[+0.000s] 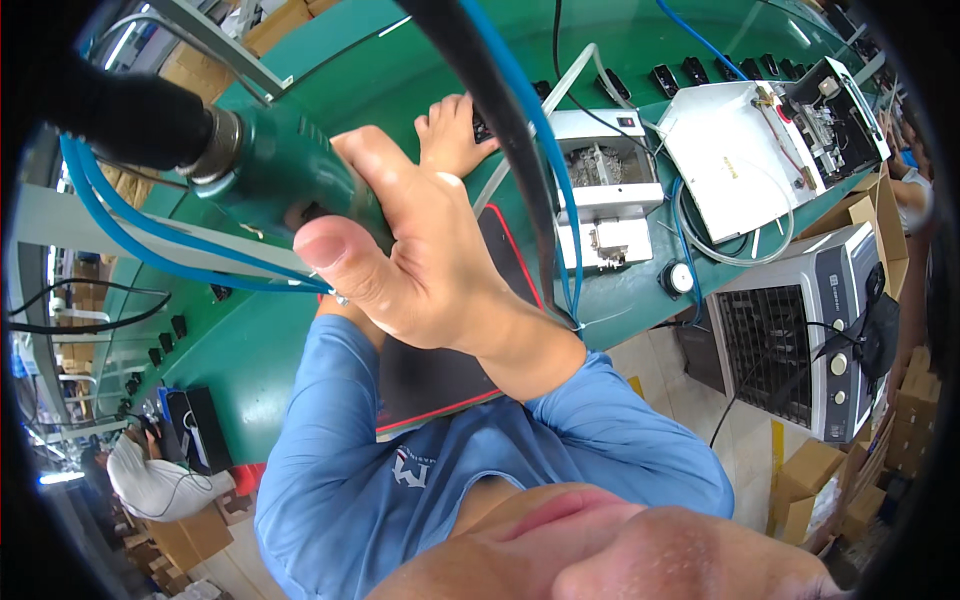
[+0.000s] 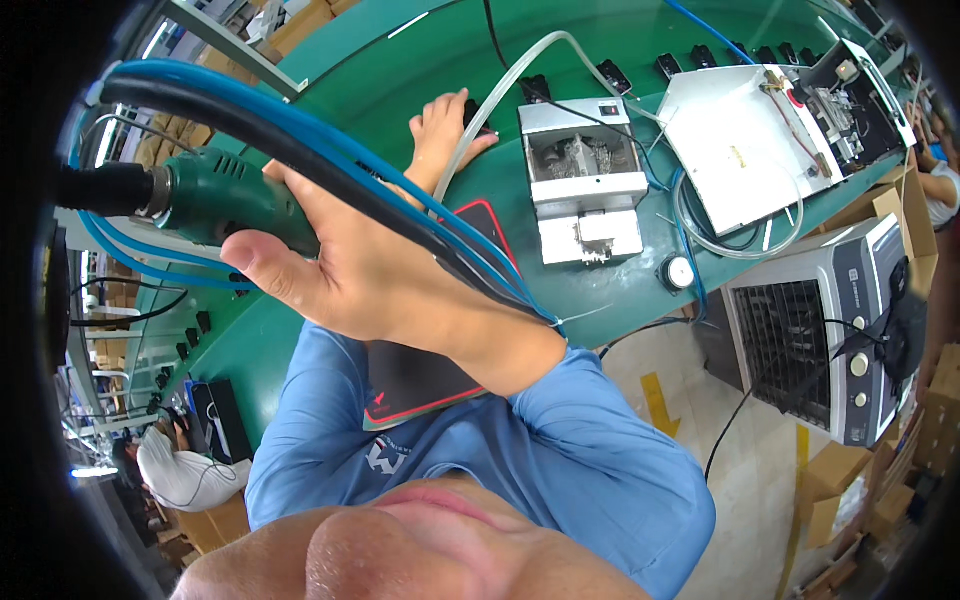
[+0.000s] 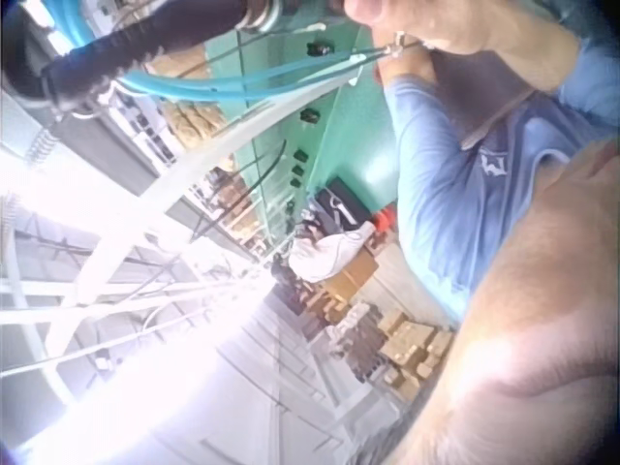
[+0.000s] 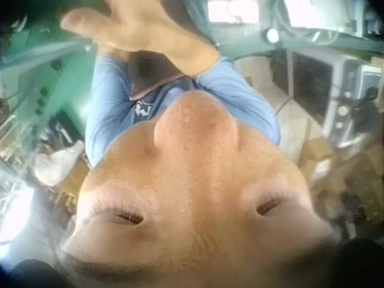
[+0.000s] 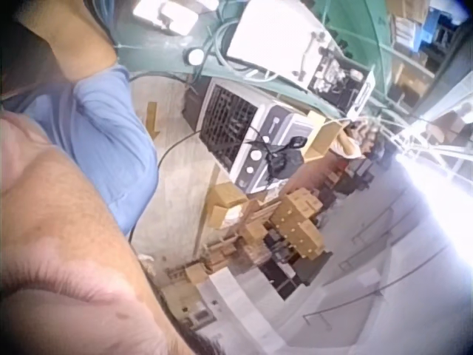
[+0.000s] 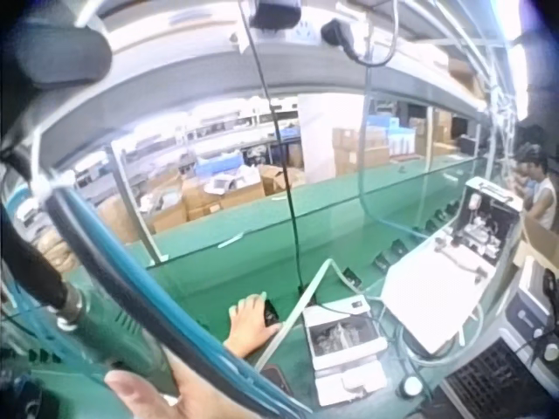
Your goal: The person assembles small black electronic housings on a factory assembly line using a pneumatic electric screwdriver.
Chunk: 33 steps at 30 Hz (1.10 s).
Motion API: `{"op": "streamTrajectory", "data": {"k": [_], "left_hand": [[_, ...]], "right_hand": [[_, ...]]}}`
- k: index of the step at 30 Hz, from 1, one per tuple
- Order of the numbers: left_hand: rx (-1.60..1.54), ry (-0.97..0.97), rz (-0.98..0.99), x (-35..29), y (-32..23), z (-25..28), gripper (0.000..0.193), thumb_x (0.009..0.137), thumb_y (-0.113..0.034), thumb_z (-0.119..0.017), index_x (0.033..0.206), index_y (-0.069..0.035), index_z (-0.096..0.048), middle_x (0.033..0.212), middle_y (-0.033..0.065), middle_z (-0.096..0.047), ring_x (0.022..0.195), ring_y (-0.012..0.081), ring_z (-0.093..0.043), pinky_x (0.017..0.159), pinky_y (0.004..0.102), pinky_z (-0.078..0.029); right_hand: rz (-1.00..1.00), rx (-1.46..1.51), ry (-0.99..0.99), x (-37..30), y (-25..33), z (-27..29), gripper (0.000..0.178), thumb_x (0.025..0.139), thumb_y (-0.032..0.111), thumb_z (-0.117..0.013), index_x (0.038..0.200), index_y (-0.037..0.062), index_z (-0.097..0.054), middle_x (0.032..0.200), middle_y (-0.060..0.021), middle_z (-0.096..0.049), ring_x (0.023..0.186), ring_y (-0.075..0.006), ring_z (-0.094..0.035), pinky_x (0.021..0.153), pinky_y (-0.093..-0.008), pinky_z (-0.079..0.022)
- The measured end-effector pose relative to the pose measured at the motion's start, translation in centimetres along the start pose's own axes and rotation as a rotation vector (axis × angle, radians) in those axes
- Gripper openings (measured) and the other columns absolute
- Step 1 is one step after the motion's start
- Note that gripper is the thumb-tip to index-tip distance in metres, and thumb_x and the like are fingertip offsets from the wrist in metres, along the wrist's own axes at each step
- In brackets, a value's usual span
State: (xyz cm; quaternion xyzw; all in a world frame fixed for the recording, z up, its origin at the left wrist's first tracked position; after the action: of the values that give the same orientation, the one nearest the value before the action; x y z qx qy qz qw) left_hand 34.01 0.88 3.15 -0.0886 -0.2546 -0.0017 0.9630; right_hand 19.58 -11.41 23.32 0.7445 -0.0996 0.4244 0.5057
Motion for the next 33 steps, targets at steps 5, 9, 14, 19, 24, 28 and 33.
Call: {"op": "streamTrajectory", "data": {"k": [5,9,14,19,24,28,33], "left_hand": [[-0.045,0.086,0.110,0.1,2.2,-0.9,0.087,0.073,-0.052,-0.087,0.139,-0.005,-0.058,0.133,0.0149,-0.061,0.127,0.0334,-0.054,0.102,0.0521,-0.039],[-0.466,-0.076,0.065,-6.7,5.5,3.9,0.074,0.076,-0.037,-0.088,0.137,-0.009,-0.057,0.125,0.0136,-0.061,0.116,0.0356,-0.056,0.097,0.0475,-0.044],[-0.672,0.171,0.175,-19.5,2.9,12.1,0.072,0.076,-0.027,-0.088,0.138,-0.008,-0.055,0.126,0.0152,-0.057,0.120,0.0360,-0.054,0.100,0.0458,-0.042],[-0.676,0.114,0.177,-26.3,-1.7,14.4,0.091,0.067,-0.032,-0.096,0.141,-0.005,-0.051,0.130,0.0163,-0.055,0.126,0.0342,-0.053,0.106,0.0454,-0.037],[-0.694,0.031,0.077,-27.2,-2.6,13.6,0.088,0.065,-0.039,-0.095,0.135,-0.006,-0.052,0.126,0.0162,-0.058,0.121,0.0351,-0.055,0.101,0.0467,-0.038],[-0.676,0.081,0.077,-25.4,-2.5,13.9,0.085,0.066,-0.046,-0.092,0.131,-0.006,-0.056,0.126,0.0140,-0.059,0.121,0.0345,-0.055,0.099,0.0455,-0.037],[-0.630,0.060,0.065,-25.0,-1.6,12.9,0.083,0.068,-0.052,-0.089,0.131,-0.008,-0.058,0.124,0.0092,-0.060,0.118,0.0296,-0.056,0.100,0.0435,-0.034]], "right_hand": [[0.059,-0.144,-0.052,0.5,-0.5,0.2,0.064,0.096,0.064,-0.061,0.110,0.0021,-0.065,0.082,-0.0091,-0.068,0.077,-0.0286,-0.066,0.092,-0.0500,-0.044],[-0.142,0.145,-0.038,0.8,0.0,-0.4,0.058,0.096,0.057,-0.067,0.108,0.0008,-0.061,0.076,-0.0080,-0.065,0.066,-0.0183,-0.062,0.062,-0.0303,-0.049],[-0.126,0.177,-0.038,-0.4,-0.9,-0.9,0.057,0.100,0.051,-0.065,0.116,-0.0035,-0.058,0.076,-0.0086,-0.065,0.066,-0.0139,-0.062,0.061,-0.0302,-0.051],[-0.138,0.180,-0.008,-2.2,-1.5,-2.3,0.064,0.106,0.053,-0.050,0.127,-0.0067,-0.055,0.075,-0.0065,-0.063,0.062,-0.0114,-0.058,0.056,-0.0265,-0.048],[-0.129,0.053,-0.024,-2.7,-1.7,-2.6,0.083,0.101,0.075,-0.029,0.140,0.0031,-0.046,0.107,-0.0207,-0.065,0.061,-0.0187,-0.060,0.051,-0.0291,-0.052],[-0.153,0.032,-0.073,-1.7,0.8,-2.7,0.102,0.091,0.088,-0.027,0.140,0.0000,-0.044,0.093,-0.0179,-0.067,0.058,-0.0214,-0.059,0.051,-0.0332,-0.051],[-0.183,0.177,0.161,-2.6,0.1,-2.0,0.125,0.076,0.102,-0.021,0.134,-0.0050,-0.051,0.075,-0.0124,-0.064,0.059,-0.0237,-0.058,0.055,-0.0387,-0.049]]}}
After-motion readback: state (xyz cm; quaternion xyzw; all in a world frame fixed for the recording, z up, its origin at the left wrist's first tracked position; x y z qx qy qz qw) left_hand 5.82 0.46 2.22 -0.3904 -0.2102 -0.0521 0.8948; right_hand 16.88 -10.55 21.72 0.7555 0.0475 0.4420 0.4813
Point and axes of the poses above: each hand's wrist, its own x-axis towards the middle knuckle, its own z-axis out of the back of the hand, y = z × x, the point moved 6 cm from there along x, towards the middle knuckle
